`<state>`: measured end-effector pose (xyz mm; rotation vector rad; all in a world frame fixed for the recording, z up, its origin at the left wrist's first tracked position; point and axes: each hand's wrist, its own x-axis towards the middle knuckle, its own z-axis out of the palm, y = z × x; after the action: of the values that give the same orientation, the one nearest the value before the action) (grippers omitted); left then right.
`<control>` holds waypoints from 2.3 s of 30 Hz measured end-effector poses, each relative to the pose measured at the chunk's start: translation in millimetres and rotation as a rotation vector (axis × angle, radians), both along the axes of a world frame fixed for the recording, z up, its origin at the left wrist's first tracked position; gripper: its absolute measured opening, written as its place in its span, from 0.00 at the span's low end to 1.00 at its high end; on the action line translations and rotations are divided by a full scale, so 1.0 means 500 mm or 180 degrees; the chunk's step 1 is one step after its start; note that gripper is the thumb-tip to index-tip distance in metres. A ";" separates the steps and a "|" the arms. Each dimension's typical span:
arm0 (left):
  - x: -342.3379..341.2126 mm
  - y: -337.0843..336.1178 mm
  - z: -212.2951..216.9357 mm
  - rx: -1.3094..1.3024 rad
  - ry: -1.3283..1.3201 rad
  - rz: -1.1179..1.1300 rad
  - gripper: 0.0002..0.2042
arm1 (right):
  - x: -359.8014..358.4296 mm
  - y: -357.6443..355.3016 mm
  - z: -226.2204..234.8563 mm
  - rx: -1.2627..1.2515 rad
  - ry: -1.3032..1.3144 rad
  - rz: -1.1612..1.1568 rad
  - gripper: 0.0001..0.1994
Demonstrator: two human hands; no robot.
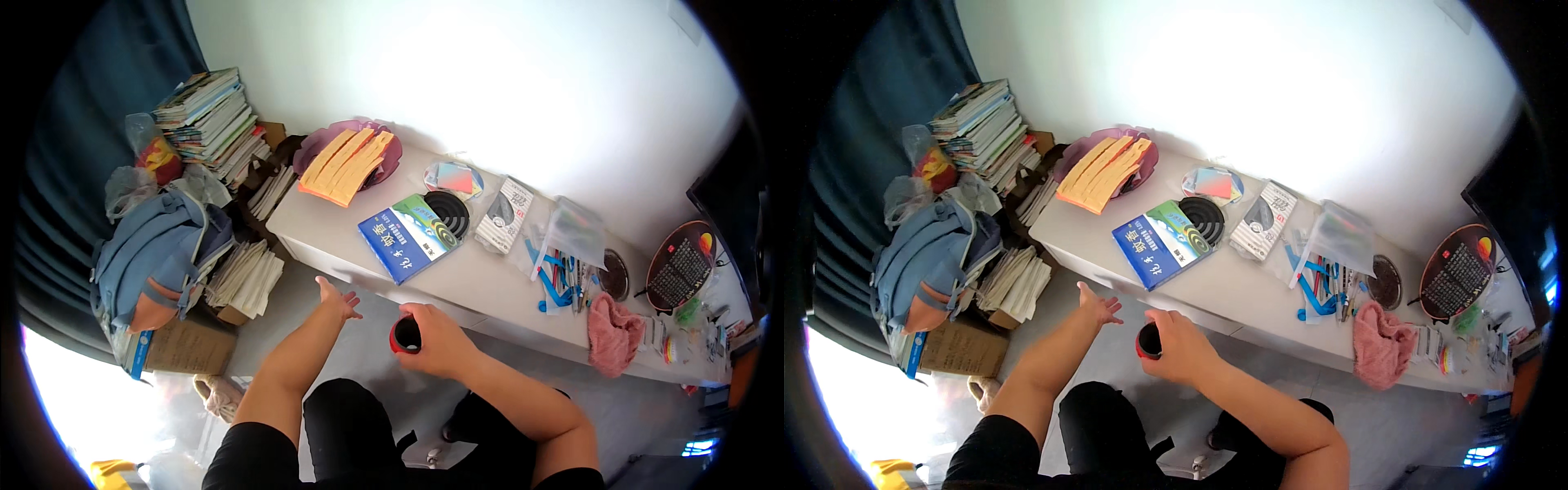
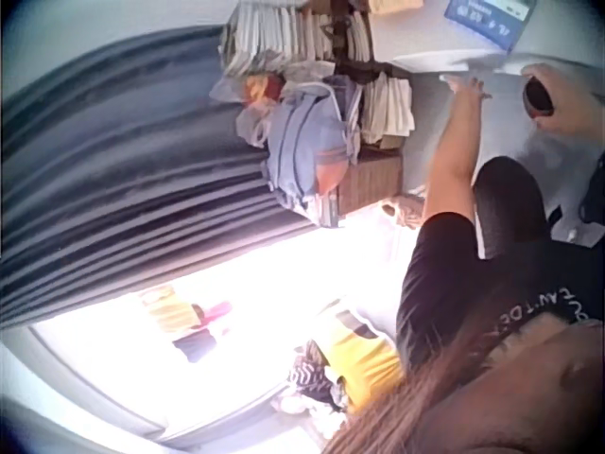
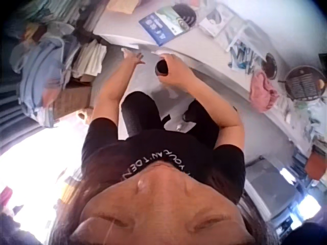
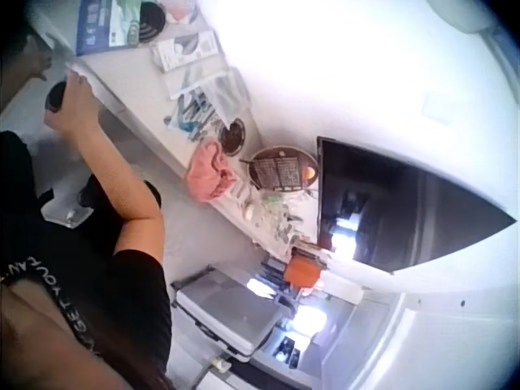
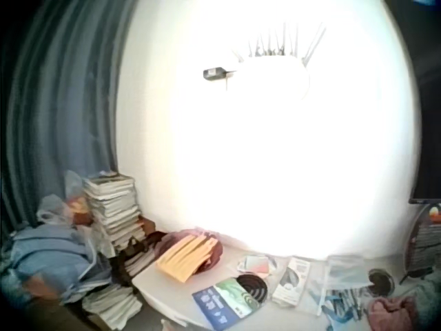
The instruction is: The person organizes items in a drawer by picking up boxes of mosquito coils, a container of seeds, and wooden sticks, then placing them back into the compartments of the open drawer.
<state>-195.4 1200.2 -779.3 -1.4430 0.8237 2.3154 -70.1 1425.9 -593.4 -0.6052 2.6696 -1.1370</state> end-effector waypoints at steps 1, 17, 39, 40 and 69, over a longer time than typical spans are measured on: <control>0.005 0.002 -0.015 0.0236 0.0103 -0.0041 0.51 | 0.008 -0.005 0.003 -0.0036 0.0043 -0.0058 0.34; -0.019 -0.011 -0.112 0.1030 0.1362 -0.0090 0.60 | -0.044 0.017 0.100 -0.0460 0.1262 -0.1864 0.32; 0.082 -0.039 -0.090 0.0106 0.0553 -0.0110 0.55 | -0.009 -0.015 -0.072 0.0211 0.2806 -0.0645 0.15; 0.098 -0.054 -0.069 -0.0618 0.0709 0.0029 0.47 | -0.015 -0.024 -0.106 0.0397 0.2717 -0.0692 0.14; 0.310 -0.116 0.259 -0.6795 0.2606 -0.3794 0.15 | 0.157 -0.099 -0.121 0.1121 0.2421 -0.0109 0.18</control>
<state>-40.3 1142.3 -649.7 0.3911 3.2834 0.2805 8.6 1376.4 -653.9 -1.0924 3.3891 -0.4492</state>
